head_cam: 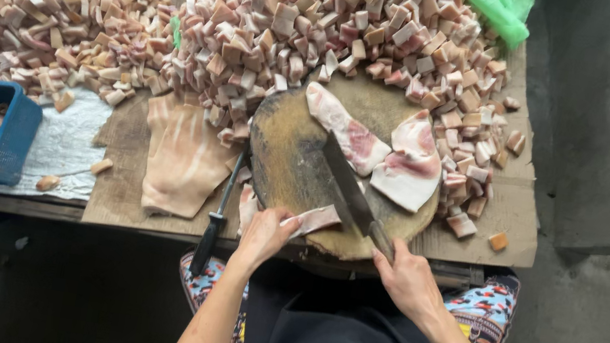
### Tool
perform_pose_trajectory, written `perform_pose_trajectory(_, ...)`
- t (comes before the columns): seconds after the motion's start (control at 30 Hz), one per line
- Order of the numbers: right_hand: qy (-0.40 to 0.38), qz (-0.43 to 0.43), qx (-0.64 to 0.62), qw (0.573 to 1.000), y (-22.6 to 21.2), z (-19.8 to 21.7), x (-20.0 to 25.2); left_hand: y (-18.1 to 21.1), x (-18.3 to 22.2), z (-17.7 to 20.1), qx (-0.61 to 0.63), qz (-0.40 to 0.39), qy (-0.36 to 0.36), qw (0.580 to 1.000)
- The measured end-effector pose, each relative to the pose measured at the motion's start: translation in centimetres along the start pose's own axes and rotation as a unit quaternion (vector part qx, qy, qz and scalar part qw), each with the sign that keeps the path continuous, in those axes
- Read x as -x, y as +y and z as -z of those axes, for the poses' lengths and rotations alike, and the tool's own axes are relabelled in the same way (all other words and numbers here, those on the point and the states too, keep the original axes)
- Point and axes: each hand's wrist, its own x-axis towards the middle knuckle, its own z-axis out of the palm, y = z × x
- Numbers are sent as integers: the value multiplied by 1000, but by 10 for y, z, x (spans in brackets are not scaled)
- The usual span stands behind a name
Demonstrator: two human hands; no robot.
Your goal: The person uses a cleaver to slice and dice pieces of pork belly on a round wooden cutting board. The cut pieces accumulate in a large pile on the table while the person continues to process additional strips of meat.
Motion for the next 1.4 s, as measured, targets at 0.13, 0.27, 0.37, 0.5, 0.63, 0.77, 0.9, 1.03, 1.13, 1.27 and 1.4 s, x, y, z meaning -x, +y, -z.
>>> perform_pose_trajectory(0.13,90,-2,-67,994,-29,47,9,23,-9,-10,10,-16,-3,1000)
perform_pose_trajectory(0.27,127,4,-130,983,-35,49,20,44,-13,-19,-12,5,-7,1000)
perform_pose_trajectory(0.37,89,42,-103,990,-36,18,13,46,-10,-13,-3,18,-10,1000)
perform_pose_trajectory(0.5,-16,15,31,999,-27,2,6,33,2,-1,-8,4,5,1000)
perform_pose_trajectory(0.63,38,24,-35,998,-29,29,2,18,4,4,91,-2,-9,996)
perform_pose_trajectory(0.77,100,-1,-119,988,-45,54,10,22,-2,-7,157,43,-20,986)
perform_pose_trajectory(0.9,47,-81,-170,981,-41,28,13,24,-9,-17,148,9,-3,989)
perform_pose_trajectory(1.03,4,17,18,1000,-24,-8,3,18,-6,-13,111,-42,24,993)
perform_pose_trajectory(1.13,4,17,-27,999,-12,0,7,13,5,-11,139,13,-4,990)
perform_pose_trajectory(1.27,71,-10,-95,993,-22,42,6,24,-6,-17,199,15,8,980)
perform_pose_trajectory(1.4,132,-7,-182,974,-43,43,19,36,-15,-27,197,12,14,980)
